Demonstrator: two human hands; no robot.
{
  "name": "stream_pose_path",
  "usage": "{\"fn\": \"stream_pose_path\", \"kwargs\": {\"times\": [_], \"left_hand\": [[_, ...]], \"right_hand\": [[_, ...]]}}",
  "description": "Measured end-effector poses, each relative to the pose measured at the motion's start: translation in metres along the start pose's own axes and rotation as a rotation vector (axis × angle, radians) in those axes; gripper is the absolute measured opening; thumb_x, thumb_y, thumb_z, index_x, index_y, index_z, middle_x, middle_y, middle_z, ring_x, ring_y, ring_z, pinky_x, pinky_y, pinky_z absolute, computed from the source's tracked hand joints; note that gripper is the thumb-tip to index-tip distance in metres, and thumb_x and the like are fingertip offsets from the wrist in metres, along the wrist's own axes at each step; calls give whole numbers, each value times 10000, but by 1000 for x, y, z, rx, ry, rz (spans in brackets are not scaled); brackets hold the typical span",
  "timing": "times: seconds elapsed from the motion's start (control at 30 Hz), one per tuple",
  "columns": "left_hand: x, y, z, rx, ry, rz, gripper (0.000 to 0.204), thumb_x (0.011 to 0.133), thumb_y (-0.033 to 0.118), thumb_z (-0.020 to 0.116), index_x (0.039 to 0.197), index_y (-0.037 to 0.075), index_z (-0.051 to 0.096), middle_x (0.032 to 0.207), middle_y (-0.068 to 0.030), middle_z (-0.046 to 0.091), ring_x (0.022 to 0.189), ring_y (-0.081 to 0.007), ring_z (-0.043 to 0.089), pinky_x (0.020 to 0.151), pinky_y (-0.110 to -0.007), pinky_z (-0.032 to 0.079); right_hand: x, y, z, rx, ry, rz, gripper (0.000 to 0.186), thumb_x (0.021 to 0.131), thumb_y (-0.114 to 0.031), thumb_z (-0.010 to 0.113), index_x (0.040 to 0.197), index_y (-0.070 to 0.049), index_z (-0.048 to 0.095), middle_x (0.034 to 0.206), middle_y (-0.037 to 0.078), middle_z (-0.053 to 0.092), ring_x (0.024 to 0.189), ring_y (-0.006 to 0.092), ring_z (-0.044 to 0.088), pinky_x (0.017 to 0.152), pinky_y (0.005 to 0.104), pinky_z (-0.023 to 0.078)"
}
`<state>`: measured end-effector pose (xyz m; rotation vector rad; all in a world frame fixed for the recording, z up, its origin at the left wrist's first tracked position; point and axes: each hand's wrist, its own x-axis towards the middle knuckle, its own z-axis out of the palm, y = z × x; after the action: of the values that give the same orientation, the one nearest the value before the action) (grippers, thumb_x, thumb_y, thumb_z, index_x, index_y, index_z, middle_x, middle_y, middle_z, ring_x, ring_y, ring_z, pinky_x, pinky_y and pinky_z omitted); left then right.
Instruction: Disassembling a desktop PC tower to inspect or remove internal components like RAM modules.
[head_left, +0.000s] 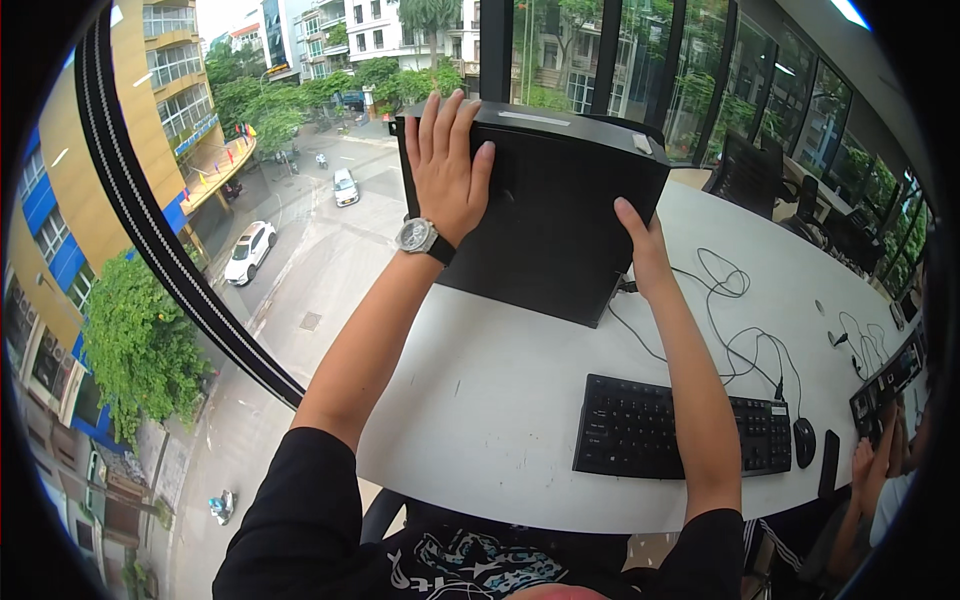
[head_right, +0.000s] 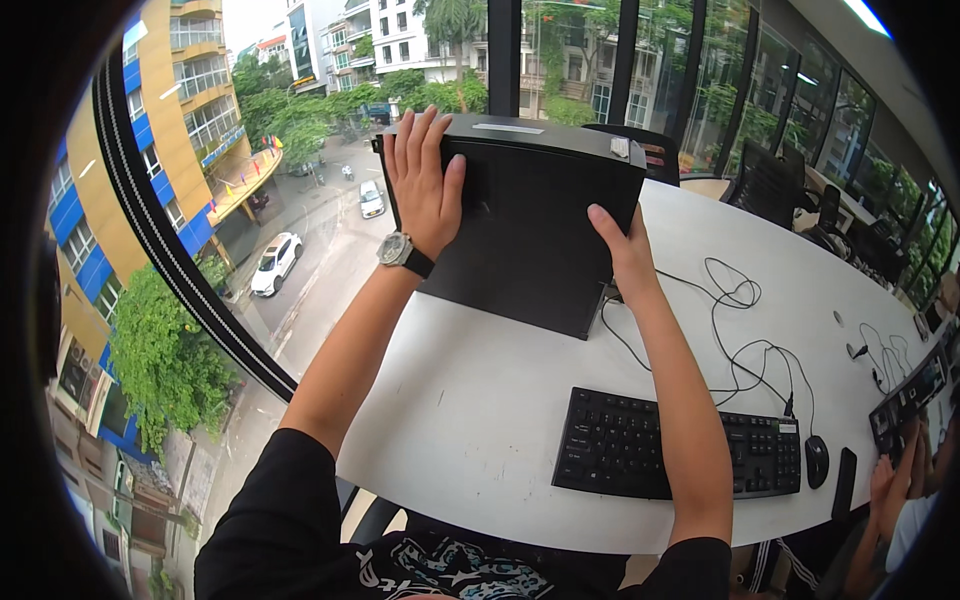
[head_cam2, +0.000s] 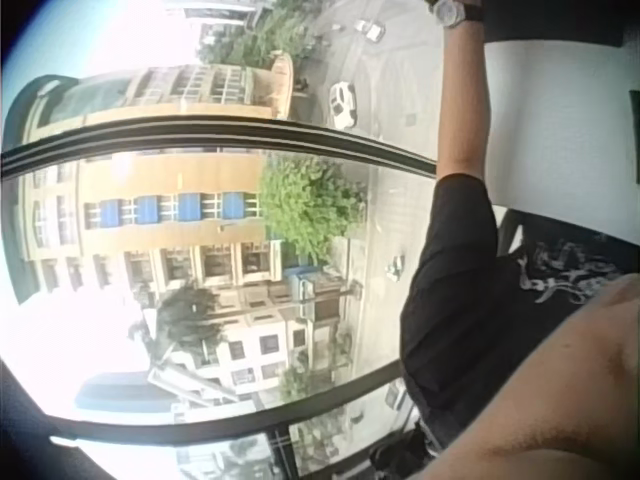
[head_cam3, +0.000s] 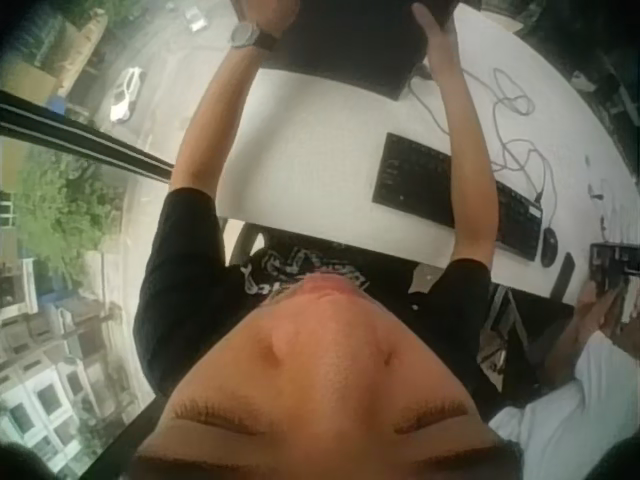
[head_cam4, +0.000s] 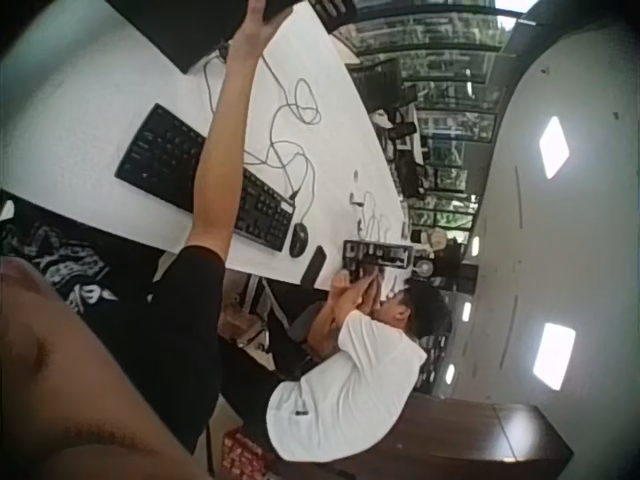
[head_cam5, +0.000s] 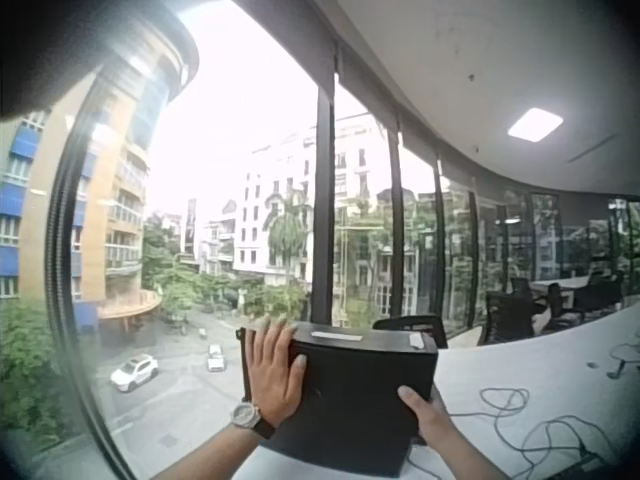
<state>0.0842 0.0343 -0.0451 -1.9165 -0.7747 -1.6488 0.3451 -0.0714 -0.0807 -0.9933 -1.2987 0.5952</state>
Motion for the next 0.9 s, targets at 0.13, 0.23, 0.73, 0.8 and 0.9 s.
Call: {"fn": "stream_pose_path", "kwargs": {"times": [0.13, 0.23, 0.73, 0.8, 0.9], "left_hand": [[8, 3, 8, -20, 92, -56, 435, 1044, 324, 428, 1393, 88, 536, 1517, -153, 484, 1492, -384, 329, 1258, -539, 118], [7, -9, 5, -250, 102, -38, 420, 1033, 333, 440, 1362, 96, 550, 1509, -161, 487, 1493, -398, 326, 1250, -549, 151], [-38, 56, -29, -493, -87, -414, 723, 1064, 305, 379, 1639, -23, 90, 1718, -243, 46, 1603, -370, 3, 1274, -479, 15], [-48, 105, -39, -597, -174, -398, 798, 1042, 359, 429, 1630, -52, 79, 1702, -297, 9, 1589, -436, -23, 1265, -511, 17], [-48, 146, -63, -650, -179, -374, 969, 974, 451, 575, 1620, -74, 80, 1682, -343, 16, 1574, -490, 3, 1254, -552, 48]], "right_hand": [[-24, -28, 21, 56, 60, -13, 762, 923, -510, 726, 1386, 33, 458, 1286, 188, 581, 1221, 254, 560, 1077, 354, 435], [-54, -47, 39, 21, 91, 35, 812, 910, -486, 761, 1381, 67, 399, 1301, 209, 554, 1219, 255, 555, 1071, 351, 435], [5, -49, 5, 461, -163, 486, 792, 1040, -669, 383, 1489, -22, 466, 1476, 102, 548, 1269, 216, 564, 1114, 362, 423], [88, 45, -25, 1131, -965, 475, 815, 1038, -663, 399, 1535, -17, 414, 1466, 135, 558, 1307, 225, 562, 1128, 352, 420], [55, 11, 46, 453, -472, -36, 683, 1095, -546, 356, 1539, -30, 405, 1493, 176, 522, 1397, 285, 484, 1150, 413, 414]]}}
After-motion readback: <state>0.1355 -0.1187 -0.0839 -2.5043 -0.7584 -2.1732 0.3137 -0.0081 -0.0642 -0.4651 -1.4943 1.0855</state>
